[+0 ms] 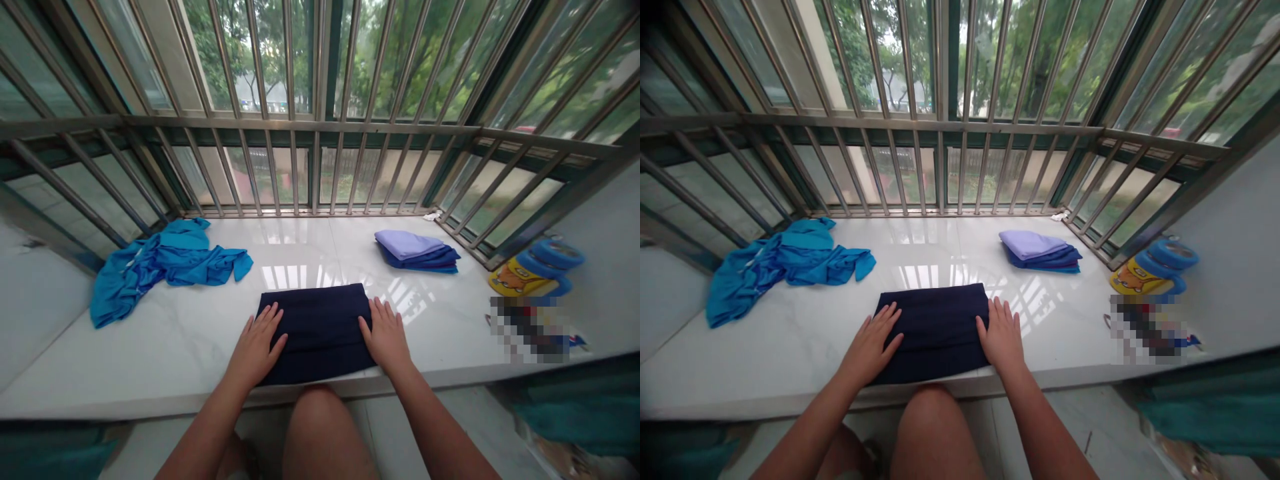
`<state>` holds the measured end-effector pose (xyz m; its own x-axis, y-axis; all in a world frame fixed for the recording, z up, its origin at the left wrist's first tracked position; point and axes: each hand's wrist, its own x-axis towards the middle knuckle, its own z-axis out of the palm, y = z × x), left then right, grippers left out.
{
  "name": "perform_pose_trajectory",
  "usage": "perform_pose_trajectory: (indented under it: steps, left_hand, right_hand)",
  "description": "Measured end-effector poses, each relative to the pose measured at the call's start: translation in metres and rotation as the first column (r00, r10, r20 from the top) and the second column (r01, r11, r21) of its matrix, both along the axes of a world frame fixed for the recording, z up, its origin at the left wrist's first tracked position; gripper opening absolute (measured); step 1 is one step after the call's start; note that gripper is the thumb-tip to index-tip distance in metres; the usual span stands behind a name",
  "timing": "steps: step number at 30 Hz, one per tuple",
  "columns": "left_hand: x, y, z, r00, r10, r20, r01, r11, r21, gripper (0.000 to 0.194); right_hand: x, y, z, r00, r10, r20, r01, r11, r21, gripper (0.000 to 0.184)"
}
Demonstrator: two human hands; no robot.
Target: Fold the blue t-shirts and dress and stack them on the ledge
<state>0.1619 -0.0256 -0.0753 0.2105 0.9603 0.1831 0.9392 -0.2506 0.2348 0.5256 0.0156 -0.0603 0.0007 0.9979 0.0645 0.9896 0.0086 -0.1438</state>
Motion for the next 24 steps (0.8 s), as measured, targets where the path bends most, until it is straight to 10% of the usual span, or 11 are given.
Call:
perform_pose_trajectory:
  steps: [24]
  left_hand:
    - [0.012, -0.001, 0.02, 0.998, 0.056, 0.001, -0.056, 0.998, -0.025, 0.058]
  right_hand:
    - [-0.011, -0.003, 0.015, 0.998, -0.052, -0.025, 0.051, 0.998, -0.048, 0.07]
